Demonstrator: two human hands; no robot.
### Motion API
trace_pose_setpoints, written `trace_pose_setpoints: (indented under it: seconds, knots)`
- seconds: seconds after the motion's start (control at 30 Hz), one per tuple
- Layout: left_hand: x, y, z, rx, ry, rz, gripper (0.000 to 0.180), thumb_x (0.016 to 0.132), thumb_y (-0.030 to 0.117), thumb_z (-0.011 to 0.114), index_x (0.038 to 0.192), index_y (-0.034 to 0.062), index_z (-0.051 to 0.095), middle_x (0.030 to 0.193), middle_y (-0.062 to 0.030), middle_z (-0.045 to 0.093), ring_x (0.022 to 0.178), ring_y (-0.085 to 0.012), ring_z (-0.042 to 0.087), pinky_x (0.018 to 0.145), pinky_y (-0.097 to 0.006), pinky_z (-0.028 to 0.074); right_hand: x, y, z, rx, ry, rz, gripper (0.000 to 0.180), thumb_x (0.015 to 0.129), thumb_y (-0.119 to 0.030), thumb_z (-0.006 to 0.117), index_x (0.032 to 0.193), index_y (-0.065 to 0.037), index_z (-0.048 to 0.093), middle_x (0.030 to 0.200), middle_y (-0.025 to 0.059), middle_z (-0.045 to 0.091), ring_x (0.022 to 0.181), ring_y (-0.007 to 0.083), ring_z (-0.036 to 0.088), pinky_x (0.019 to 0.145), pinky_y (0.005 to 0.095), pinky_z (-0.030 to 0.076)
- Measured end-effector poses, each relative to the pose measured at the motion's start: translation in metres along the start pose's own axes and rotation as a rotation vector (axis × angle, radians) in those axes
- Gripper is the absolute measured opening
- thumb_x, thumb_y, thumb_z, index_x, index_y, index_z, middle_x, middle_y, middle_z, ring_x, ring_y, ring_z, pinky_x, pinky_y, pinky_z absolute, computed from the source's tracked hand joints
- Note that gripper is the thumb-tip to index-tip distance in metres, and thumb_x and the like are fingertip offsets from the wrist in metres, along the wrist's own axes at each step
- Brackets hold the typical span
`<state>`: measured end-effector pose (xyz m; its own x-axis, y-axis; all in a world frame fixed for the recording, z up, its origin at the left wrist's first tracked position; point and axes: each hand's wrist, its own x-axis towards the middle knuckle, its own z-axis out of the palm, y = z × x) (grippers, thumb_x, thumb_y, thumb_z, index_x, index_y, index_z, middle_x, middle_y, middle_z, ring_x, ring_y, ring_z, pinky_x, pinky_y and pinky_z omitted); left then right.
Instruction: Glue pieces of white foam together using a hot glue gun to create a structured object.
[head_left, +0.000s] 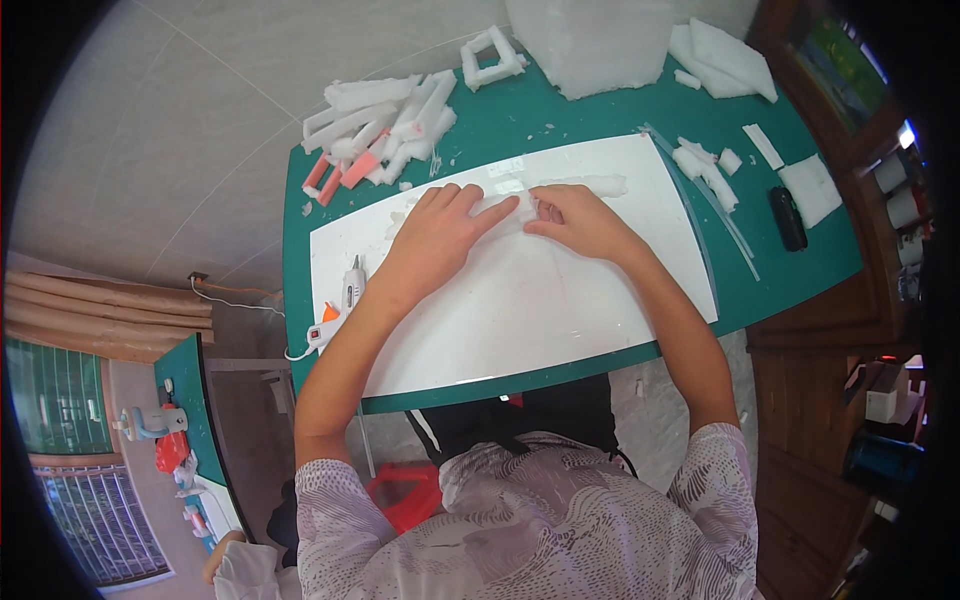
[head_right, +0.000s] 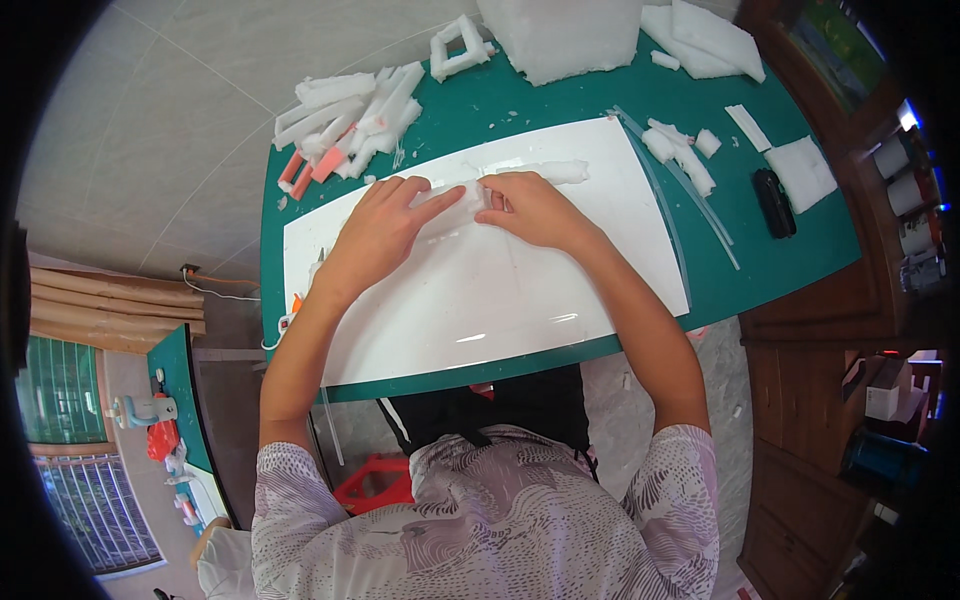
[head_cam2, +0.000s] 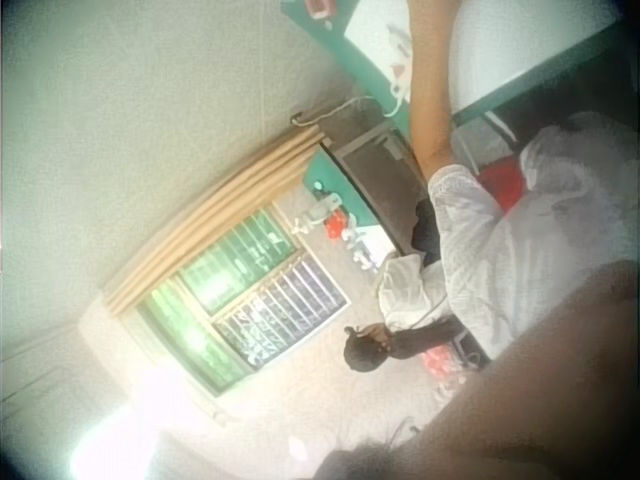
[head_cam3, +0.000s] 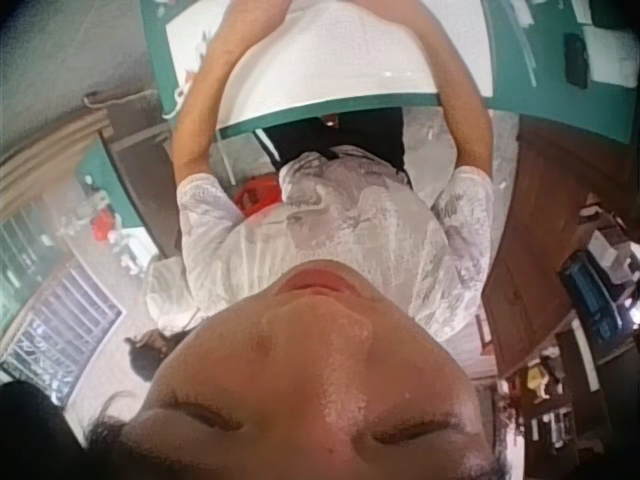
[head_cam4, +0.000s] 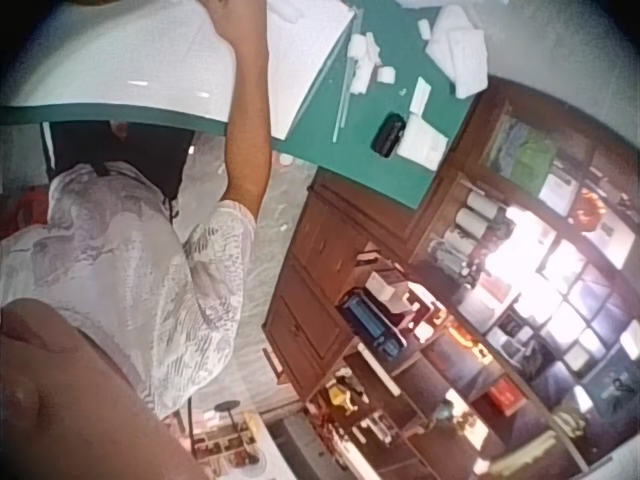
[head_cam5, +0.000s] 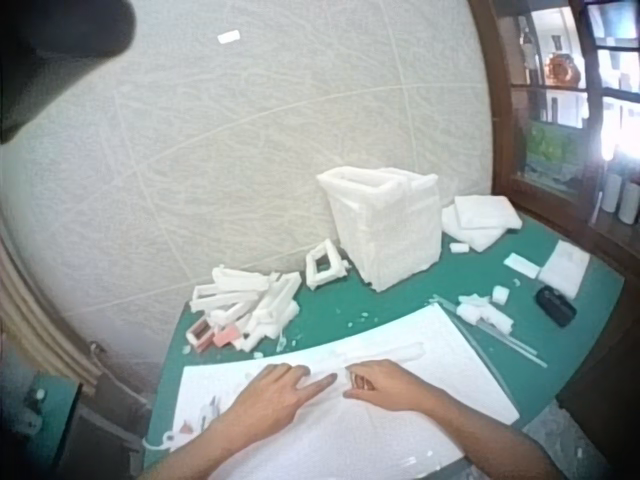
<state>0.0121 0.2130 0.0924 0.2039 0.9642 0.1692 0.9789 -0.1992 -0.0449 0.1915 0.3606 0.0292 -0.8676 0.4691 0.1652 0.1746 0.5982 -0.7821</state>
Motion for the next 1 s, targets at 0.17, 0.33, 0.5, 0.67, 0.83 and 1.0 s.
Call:
trace_pose_setpoints:
  seconds: [0.17, 0.33, 0.5, 0.67, 0.83, 1.0]
  knots:
    - [0.000, -0.001, -0.001, 0.015, -0.019, -0.019, 0.066, 0.079, -0.009, 0.059, 0.136, 0.0257, 0.058, 0.115, -0.0107, 0.061, 0.108, -0.0272, 0.056, 0.095, -0.037, 0.045, -0.001, -0.004, -0.003, 0.149, -0.026, 0.022, 0.039, 0.084, -0.016, 0.072, 0.119, -0.004, 0.062, 0.077, 0.0034, 0.056, 0.068, 0.0139, 0.048, 0.061, 0.0301, 0.041]
    - [-0.001, 0.000, 0.002, 0.041, 0.008, -0.027, 0.068, 0.078, -0.010, 0.059, 0.135, 0.0265, 0.058, 0.114, -0.0093, 0.060, 0.108, -0.0265, 0.056, 0.096, -0.037, 0.044, -0.001, -0.009, -0.013, 0.140, 0.008, -0.005, 0.051, 0.084, -0.020, 0.072, 0.133, -0.014, 0.057, 0.092, 0.0044, 0.060, 0.088, 0.0159, 0.056, 0.067, 0.0284, 0.046]
    - [-0.005, -0.003, 0.002, 0.037, 0.018, -0.016, 0.066, 0.079, -0.008, 0.060, 0.134, 0.0278, 0.058, 0.114, -0.0072, 0.061, 0.108, -0.0251, 0.056, 0.095, -0.037, 0.043, -0.002, -0.019, -0.002, 0.072, 0.169, -0.154, 0.037, 0.083, -0.012, 0.072, 0.117, -0.011, 0.059, 0.115, 0.0066, 0.056, 0.102, 0.0187, 0.058, 0.070, 0.0263, 0.050]
    - [-0.007, -0.006, 0.008, 0.053, 0.043, -0.009, 0.059, 0.083, -0.005, 0.060, 0.133, 0.0269, 0.060, 0.114, -0.0067, 0.064, 0.106, -0.0243, 0.058, 0.095, -0.036, 0.042, -0.002, -0.021, -0.001, 0.070, 0.097, -0.168, 0.027, 0.084, -0.004, 0.069, 0.108, -0.008, 0.059, 0.120, 0.0072, 0.056, 0.107, 0.0202, 0.058, 0.074, 0.0264, 0.053]
    - [-0.018, -0.023, -0.014, -0.101, 0.210, -0.003, 0.047, 0.086, 0.000, 0.062, 0.129, 0.0212, 0.062, 0.119, -0.0075, 0.065, 0.106, -0.0255, 0.059, 0.095, -0.038, 0.043, -0.001, -0.019, -0.001, 0.171, 0.100, -0.103, 0.023, 0.084, -0.001, 0.068, 0.105, -0.005, 0.058, 0.117, 0.0073, 0.057, 0.105, 0.0195, 0.058, 0.086, 0.0287, 0.055]
    - [-0.053, -0.056, -0.051, -0.293, 0.358, -0.157, 0.034, 0.087, 0.000, 0.062, 0.120, 0.0086, 0.063, 0.110, -0.0119, 0.065, 0.106, -0.0311, 0.059, 0.093, -0.039, 0.044, 0.000, -0.020, -0.004, 0.177, 0.104, -0.062, 0.023, 0.085, -0.003, 0.068, 0.105, -0.006, 0.057, 0.116, 0.0068, 0.057, 0.105, 0.0190, 0.058, 0.086, 0.0299, 0.055]
